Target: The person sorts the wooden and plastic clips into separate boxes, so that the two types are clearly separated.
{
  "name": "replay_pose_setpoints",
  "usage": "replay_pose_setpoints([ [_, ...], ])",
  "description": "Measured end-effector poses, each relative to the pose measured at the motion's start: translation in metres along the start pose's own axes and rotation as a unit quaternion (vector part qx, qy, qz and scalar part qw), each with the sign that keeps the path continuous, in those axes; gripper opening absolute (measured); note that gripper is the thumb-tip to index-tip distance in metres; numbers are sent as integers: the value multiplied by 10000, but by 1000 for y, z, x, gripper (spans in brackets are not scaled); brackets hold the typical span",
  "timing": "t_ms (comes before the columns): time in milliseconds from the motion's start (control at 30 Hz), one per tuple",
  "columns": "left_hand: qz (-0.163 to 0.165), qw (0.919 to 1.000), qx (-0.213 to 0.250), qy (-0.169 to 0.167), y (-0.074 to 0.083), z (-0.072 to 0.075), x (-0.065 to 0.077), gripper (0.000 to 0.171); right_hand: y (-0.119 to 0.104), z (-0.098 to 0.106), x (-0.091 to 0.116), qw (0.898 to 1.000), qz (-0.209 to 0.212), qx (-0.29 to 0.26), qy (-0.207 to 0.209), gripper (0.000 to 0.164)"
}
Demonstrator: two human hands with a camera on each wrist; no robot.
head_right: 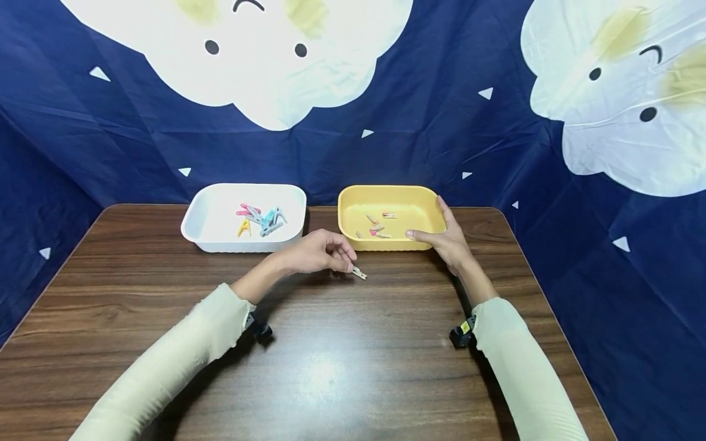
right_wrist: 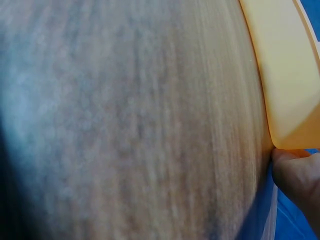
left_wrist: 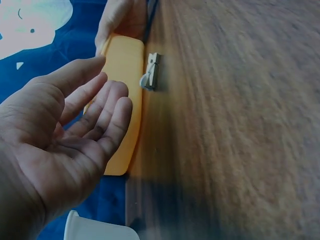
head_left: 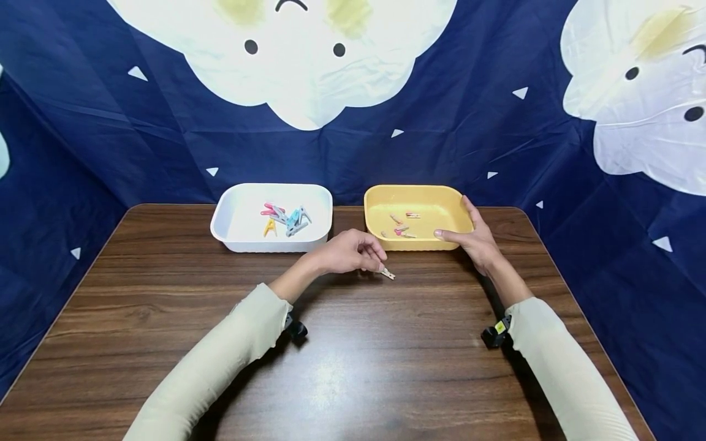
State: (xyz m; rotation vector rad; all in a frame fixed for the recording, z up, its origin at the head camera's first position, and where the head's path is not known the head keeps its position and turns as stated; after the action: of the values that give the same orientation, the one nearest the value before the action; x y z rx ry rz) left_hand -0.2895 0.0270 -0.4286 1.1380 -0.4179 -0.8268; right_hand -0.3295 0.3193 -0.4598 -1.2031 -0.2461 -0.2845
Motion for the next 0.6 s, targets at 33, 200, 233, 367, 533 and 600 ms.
replay_pose_setpoints([
  [33, 14, 10000, 57, -41, -2, -1, 1, 25, 0, 0, 0, 10000, 1, 19, 13, 126],
  [200, 129, 9998, -25, -131, -10, -4, 4, 29, 0, 0, 0, 10000, -29, -8, 1, 126],
  [233, 156, 9997, -102, -129, -11, -4, 5, 30, 0, 0, -1, 10000, -34, -20, -8, 127],
  [367, 244, 9989, -384, -127, -16, -4, 6, 31, 1, -1, -1, 10000, -57, -31, -26, 127],
  [533, 218, 9972, -684, -185, -19, -4, 3, 30, 0, 0, -1, 10000, -36, 19, 16, 127],
  [600, 184, 9959, -839, -274, -20, -6, 1, 30, 1, 0, -1, 10000, -51, 28, 20, 127],
])
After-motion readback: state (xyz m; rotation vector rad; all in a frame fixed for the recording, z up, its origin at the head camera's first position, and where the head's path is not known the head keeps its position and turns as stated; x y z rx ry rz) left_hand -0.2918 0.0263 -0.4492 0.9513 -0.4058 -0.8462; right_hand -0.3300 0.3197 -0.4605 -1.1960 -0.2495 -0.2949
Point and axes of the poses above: each hand's wrist, its own x-axis away from the middle knuckle, its own z-axis out of the back of the hand, y = z × x, the point moved 9 cm from there along -x, towards the middle knuckle, and after that the axes turned 14 degrees about -z, right-handed, at the moved point
